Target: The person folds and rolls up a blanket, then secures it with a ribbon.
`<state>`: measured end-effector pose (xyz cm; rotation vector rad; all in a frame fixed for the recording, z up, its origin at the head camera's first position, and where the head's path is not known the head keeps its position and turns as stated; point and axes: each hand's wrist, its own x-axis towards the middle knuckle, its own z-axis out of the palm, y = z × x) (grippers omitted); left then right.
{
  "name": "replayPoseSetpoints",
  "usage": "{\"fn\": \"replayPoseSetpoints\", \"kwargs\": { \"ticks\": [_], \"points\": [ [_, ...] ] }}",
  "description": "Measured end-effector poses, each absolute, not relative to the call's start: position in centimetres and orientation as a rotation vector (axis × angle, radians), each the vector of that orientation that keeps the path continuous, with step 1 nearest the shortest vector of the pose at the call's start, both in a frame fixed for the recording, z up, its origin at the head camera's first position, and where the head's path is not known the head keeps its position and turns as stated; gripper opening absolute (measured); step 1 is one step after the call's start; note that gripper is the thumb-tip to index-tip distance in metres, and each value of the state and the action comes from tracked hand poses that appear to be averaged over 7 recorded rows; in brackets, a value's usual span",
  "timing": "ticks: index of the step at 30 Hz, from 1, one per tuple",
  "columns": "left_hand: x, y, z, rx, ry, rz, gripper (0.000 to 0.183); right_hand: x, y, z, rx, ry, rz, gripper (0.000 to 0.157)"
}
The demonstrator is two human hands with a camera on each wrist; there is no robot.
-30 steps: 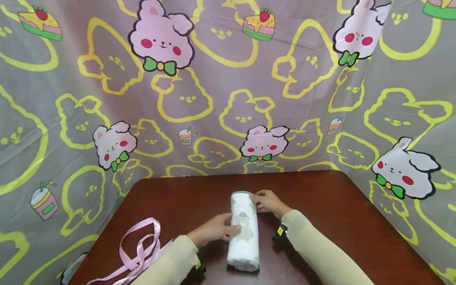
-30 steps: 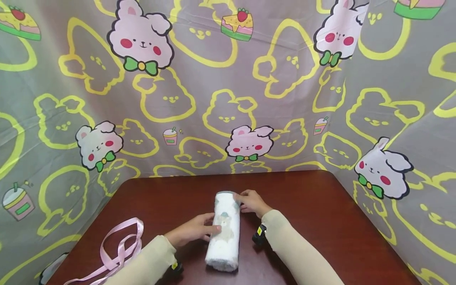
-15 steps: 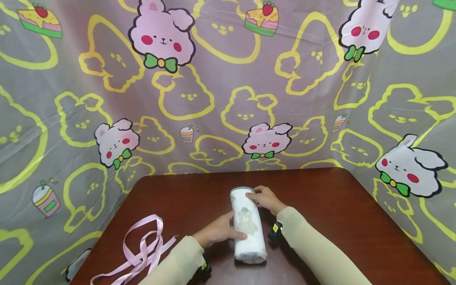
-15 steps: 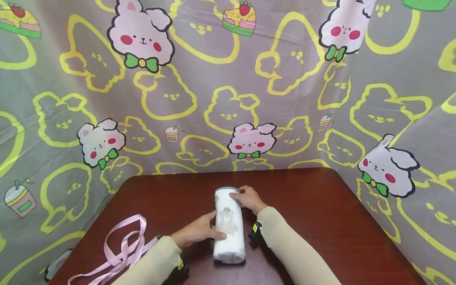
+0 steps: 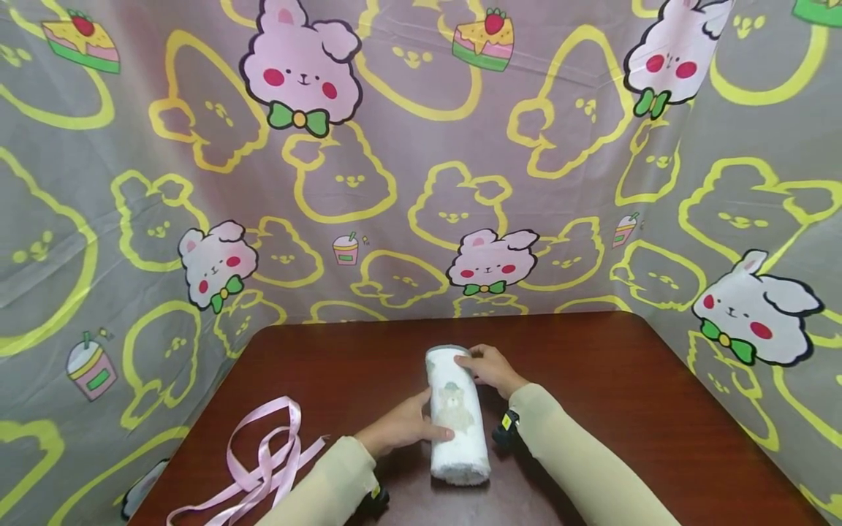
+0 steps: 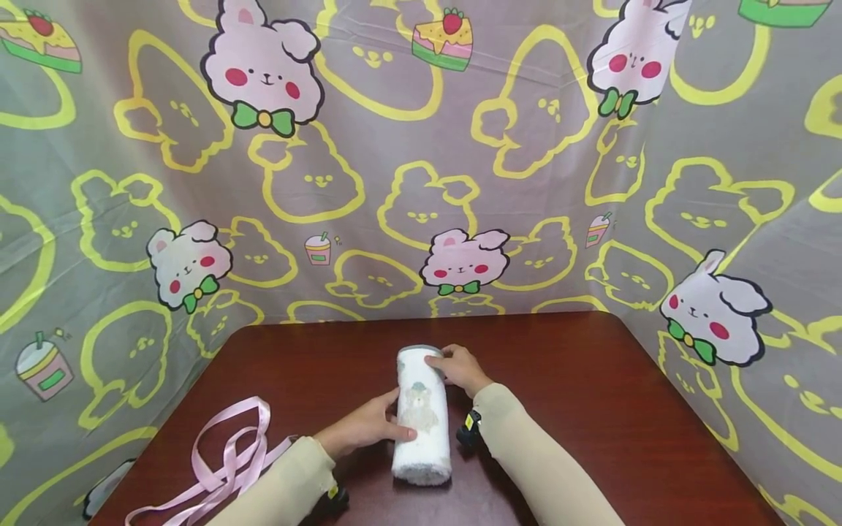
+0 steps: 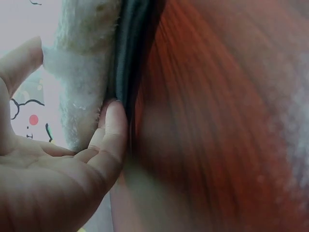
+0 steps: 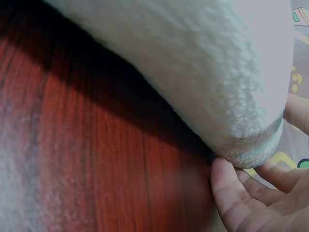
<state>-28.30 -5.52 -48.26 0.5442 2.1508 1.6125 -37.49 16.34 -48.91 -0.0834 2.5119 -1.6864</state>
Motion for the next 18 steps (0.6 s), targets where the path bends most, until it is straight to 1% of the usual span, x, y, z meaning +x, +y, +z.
{"fn": "replayPoseSetpoints", "kwargs": {
  "ticks": [7,11,14,18],
  "points": [
    [-27.4,-6.8,-48.0,0.535,2.181,1.579,0.097,-37.1,15.9,-48.3,-0.163,2.466,-1.674,0.061],
    [-27.2,-7.9,-47.5,0.541,2.286,1.497,0.096,-37.2,16.7,-48.2,-0.18,2.502,-1.647,0.055],
    [-27.2,-9.0,-47.2,0.58,2.358,1.437,0.087,-37.2,17.8,-48.1,-0.17,2.539,-1.617,0.051],
    [-27.2,-11.3,-46.7,0.66,2.475,1.323,0.067,-36.9,19.0,-47.8,-0.21,2.604,-1.541,0.045]
  ]
}}
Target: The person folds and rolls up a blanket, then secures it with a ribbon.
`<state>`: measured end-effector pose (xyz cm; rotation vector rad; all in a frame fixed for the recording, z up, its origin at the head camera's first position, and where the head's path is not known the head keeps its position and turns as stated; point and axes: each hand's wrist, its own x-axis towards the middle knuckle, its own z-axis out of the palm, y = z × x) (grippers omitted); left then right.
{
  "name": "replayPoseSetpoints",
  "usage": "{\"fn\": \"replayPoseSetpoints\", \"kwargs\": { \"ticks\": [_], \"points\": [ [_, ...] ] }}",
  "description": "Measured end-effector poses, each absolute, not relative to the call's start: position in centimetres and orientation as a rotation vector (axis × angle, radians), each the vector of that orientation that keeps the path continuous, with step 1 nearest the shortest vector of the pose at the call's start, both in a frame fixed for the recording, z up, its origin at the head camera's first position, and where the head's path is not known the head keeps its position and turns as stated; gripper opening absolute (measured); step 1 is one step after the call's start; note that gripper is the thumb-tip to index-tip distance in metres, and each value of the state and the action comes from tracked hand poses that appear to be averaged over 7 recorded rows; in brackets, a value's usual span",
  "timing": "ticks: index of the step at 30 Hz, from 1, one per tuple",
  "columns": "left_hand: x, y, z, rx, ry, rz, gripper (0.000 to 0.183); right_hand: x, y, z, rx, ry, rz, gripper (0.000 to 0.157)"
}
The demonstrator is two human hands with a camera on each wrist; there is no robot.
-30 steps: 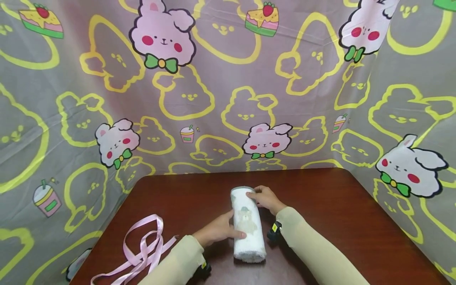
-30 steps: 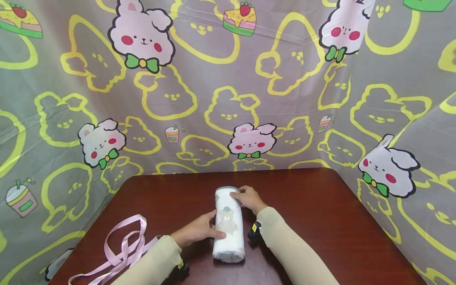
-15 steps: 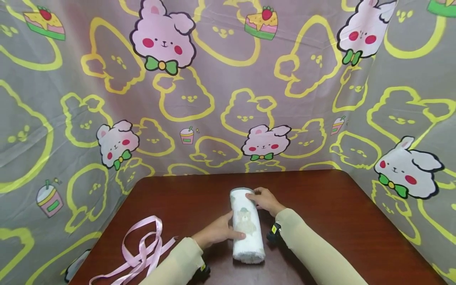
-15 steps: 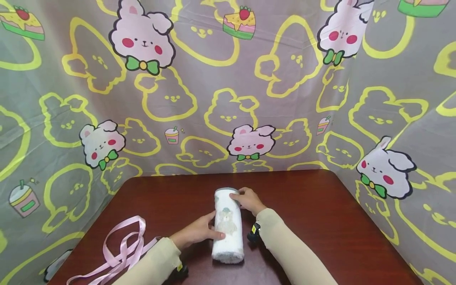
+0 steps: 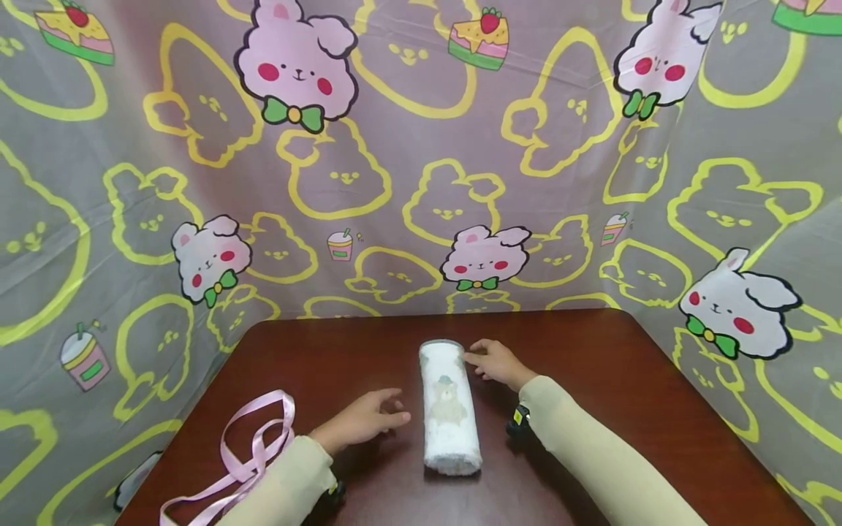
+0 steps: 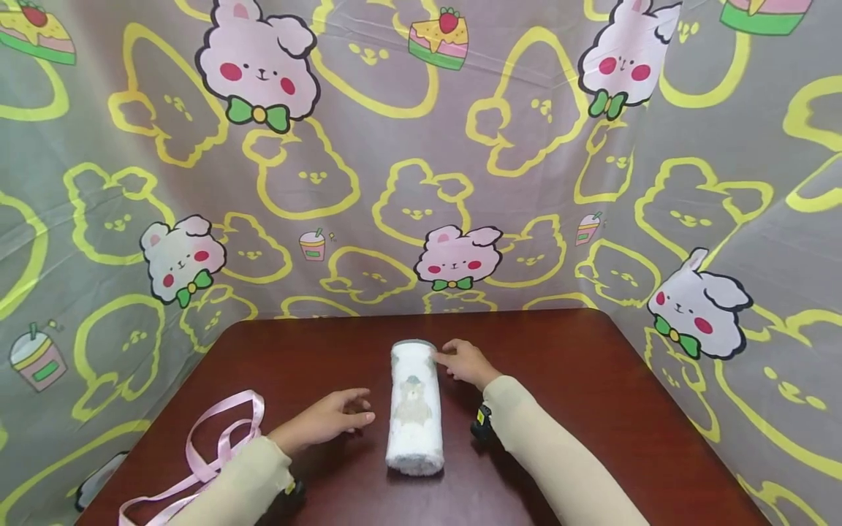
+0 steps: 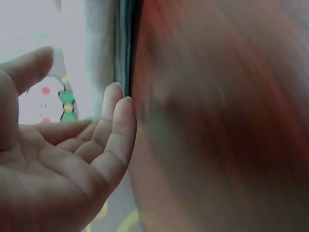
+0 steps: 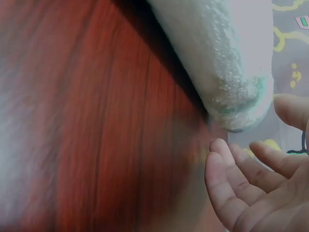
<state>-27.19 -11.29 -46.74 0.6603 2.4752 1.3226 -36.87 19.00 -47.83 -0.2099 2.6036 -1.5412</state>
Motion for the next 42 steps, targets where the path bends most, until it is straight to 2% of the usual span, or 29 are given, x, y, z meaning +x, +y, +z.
{"fn": "replayPoseSetpoints", "kwargs": {
  "ticks": [4,8,18,22,29,31,35,42],
  "points": [
    [-27.1,-14.3,-45.9,0.767,2.63,1.167,0.044,-35.9,19.4,-46.7,-0.296,2.7,-1.431,0.034],
    [-26.8,-18.0,-45.6,0.778,2.73,1.085,0.031,-34.4,18.8,-45.1,-0.444,2.771,-1.324,0.024],
    [-26.1,-28.4,-43.9,0.407,2.949,0.93,0.021,-31.6,13.2,-41.2,-0.793,2.769,-1.195,0.026],
    [-25.3,-30.8,-44.5,0.3,3.075,0.827,0.027,-31.6,11.3,-40.7,-0.9,2.742,-1.149,0.024],
    [-23.8,-31.8,-46.6,0.093,3.025,0.669,0.053,-31.6,9.3,-40.5,-0.919,2.675,-1.134,0.02],
    [-23.6,-31.4,-47.1,0.098,3.023,0.628,0.047,-31.4,8.9,-40.5,-0.927,2.646,-1.146,0.018],
    [-23.6,-30.1,-47.9,0.199,3.07,0.626,0.02,-31.3,8.2,-40.5,-0.963,2.632,-1.135,0.016],
    [-25.0,-26.9,-47.5,0.507,3.056,0.791,0.015,-31.4,7.7,-40.7,-1.001,2.61,-1.118,0.022]
  ]
}}
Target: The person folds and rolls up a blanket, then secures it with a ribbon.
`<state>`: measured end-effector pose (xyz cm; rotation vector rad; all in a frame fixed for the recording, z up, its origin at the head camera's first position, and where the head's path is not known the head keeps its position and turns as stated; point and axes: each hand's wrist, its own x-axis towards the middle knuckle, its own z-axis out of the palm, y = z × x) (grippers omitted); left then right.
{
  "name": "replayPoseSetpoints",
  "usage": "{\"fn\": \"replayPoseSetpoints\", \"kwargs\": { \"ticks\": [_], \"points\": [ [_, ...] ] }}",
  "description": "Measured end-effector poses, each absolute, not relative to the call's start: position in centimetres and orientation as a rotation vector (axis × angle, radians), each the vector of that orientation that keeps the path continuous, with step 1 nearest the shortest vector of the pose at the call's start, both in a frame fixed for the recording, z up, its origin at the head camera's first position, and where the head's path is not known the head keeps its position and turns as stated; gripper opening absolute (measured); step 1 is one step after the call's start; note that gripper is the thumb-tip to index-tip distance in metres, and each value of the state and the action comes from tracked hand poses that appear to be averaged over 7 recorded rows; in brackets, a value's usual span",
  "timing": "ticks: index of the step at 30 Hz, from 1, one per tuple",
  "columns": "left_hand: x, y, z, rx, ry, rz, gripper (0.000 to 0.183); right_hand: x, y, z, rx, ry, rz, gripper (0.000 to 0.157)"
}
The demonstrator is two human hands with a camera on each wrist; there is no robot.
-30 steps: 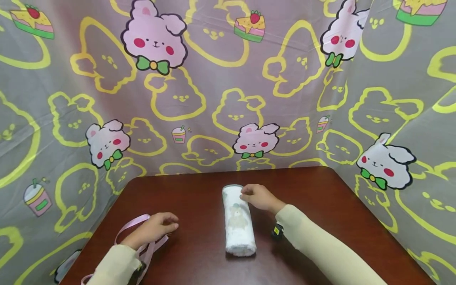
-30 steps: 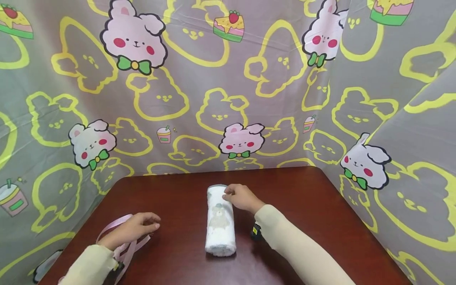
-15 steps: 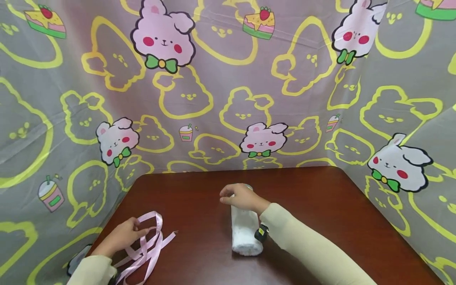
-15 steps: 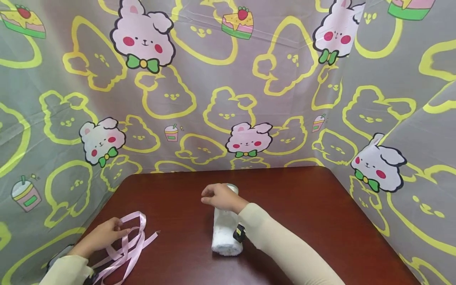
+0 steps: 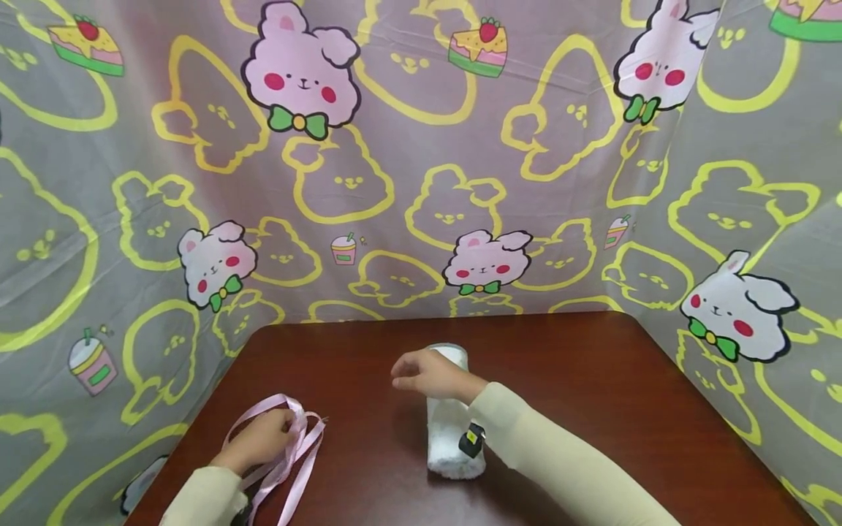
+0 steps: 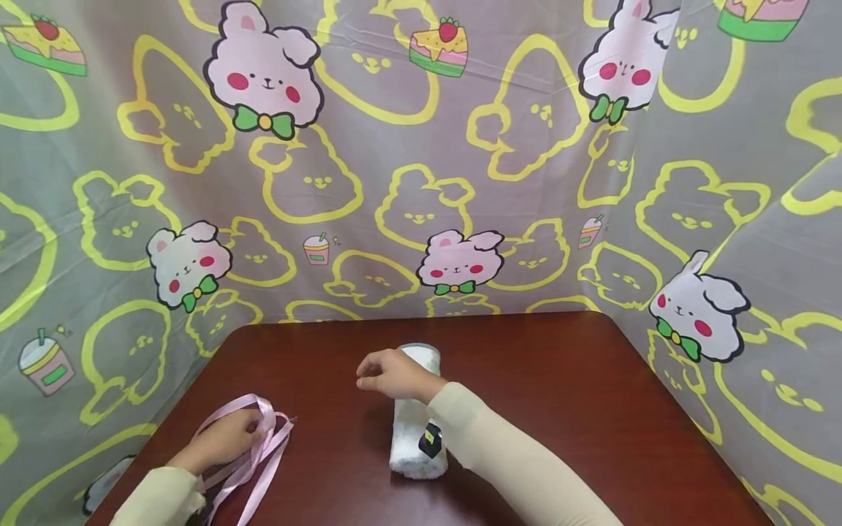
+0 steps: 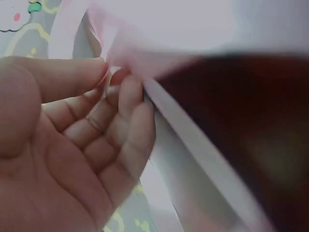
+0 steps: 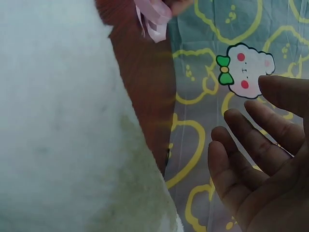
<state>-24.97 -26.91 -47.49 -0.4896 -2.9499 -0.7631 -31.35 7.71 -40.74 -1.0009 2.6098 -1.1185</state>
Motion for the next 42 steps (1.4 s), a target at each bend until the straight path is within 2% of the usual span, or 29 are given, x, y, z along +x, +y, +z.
{"fn": "replayPoseSetpoints", "kwargs": {
  "ticks": [4,9,13,19,22,29,35,42],
  "points": [
    [-26.4,-24.2,-46.7,-0.68,-2.86,-1.199,0.008,-31.2,7.5,-41.0,-0.985,2.579,-1.129,0.025],
    [-27.9,-20.3,-45.0,-0.754,-2.726,-1.659,0.008,-31.0,7.0,-40.9,-0.992,2.533,-1.182,0.035],
    [-28.5,-17.7,-43.5,-0.775,-2.654,-1.747,0.013,-31.0,6.3,-40.9,-1.007,2.486,-1.241,0.043],
    [-28.9,-15.2,-41.7,-0.731,-2.589,-1.638,0.018,-30.8,5.4,-41.4,-0.883,2.234,-1.483,0.075],
    [-29.1,-14.7,-41.1,-0.688,-2.562,-1.56,0.02,-30.8,5.3,-41.7,-0.807,2.087,-1.61,0.084],
    [-29.5,-15.3,-40.9,-0.687,-2.598,-1.533,0.028,-31.2,6.2,-41.2,-0.705,1.94,-1.8,0.068],
    [-30.1,-16.8,-41.5,-0.853,-2.665,-1.875,0.041,-31.4,7.6,-40.0,-0.734,1.938,-1.812,0.056],
    [-30.1,-18.4,-41.3,-0.732,-2.689,-1.972,0.037,-31.6,9.0,-39.0,-0.802,1.923,-1.811,0.043]
  ]
}}
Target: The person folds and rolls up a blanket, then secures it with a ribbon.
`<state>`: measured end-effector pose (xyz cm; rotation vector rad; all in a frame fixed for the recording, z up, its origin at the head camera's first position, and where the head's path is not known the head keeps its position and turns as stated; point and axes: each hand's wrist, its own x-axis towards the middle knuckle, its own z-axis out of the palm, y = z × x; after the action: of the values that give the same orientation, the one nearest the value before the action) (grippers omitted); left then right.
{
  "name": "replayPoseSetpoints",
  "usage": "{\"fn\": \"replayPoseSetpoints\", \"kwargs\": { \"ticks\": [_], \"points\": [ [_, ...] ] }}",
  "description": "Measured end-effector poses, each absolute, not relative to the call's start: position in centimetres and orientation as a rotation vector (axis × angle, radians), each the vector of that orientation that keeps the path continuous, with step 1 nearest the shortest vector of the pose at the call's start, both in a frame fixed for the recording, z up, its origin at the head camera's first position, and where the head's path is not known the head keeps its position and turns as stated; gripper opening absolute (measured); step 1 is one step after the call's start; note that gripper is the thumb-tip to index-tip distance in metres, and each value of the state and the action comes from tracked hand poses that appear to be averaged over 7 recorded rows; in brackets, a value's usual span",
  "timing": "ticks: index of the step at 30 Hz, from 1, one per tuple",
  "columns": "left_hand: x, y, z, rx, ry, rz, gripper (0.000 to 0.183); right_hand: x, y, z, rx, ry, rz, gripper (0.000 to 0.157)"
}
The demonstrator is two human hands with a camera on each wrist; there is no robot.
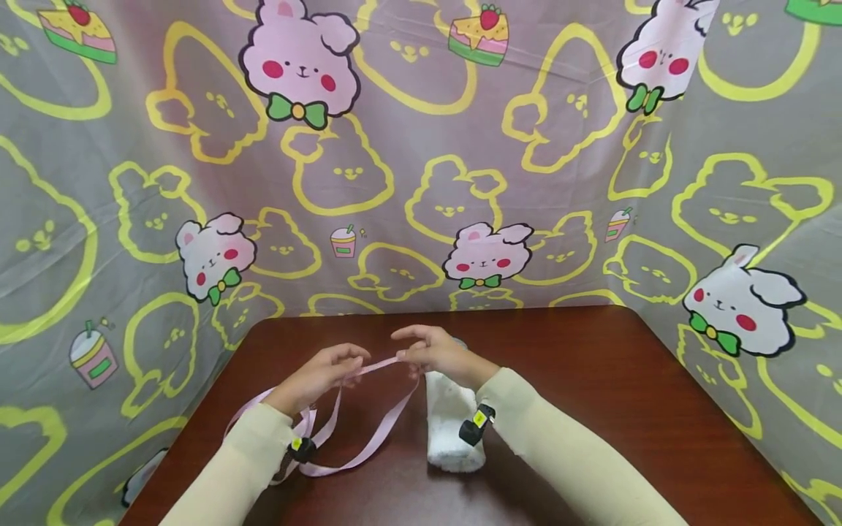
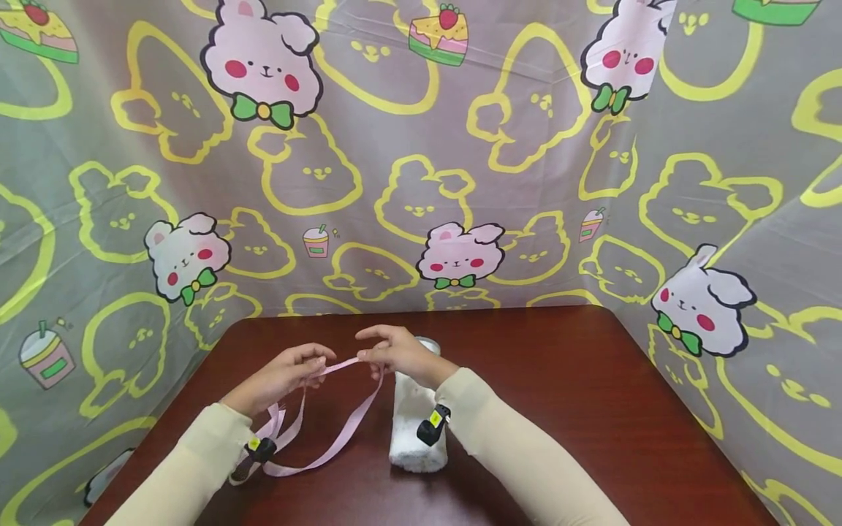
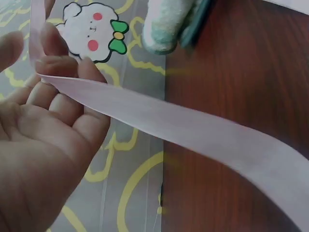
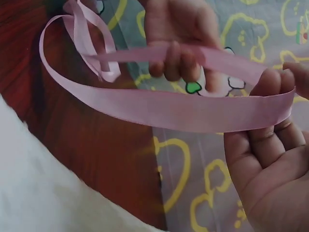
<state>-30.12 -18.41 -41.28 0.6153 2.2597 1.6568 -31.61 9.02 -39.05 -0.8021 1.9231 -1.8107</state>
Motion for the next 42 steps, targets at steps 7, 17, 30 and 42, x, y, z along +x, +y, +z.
{"fn": "replayPoseSetpoints", "kwargs": {
  "ticks": [7,17,30,42],
  "points": [
    [-30.5,-20.4,-40.6,0.614,2.303,1.681,0.023,-32.6,11.2,-38.0,-0.839,1.997,-1.77,0.038],
    [-30.7,-23.3,-39.5,0.573,2.235,1.754,0.02,-33.4,16.3,-35.8,-0.811,2.07,-1.774,0.034],
    [-30.5,-27.7,-38.4,0.557,2.344,1.637,0.021,-34.0,22.5,-34.6,-0.689,2.227,-1.732,0.035],
    [-30.4,-30.3,-37.7,0.482,2.387,1.602,0.024,-35.1,29.0,-34.8,-0.62,2.382,-1.663,0.036]
  ]
}}
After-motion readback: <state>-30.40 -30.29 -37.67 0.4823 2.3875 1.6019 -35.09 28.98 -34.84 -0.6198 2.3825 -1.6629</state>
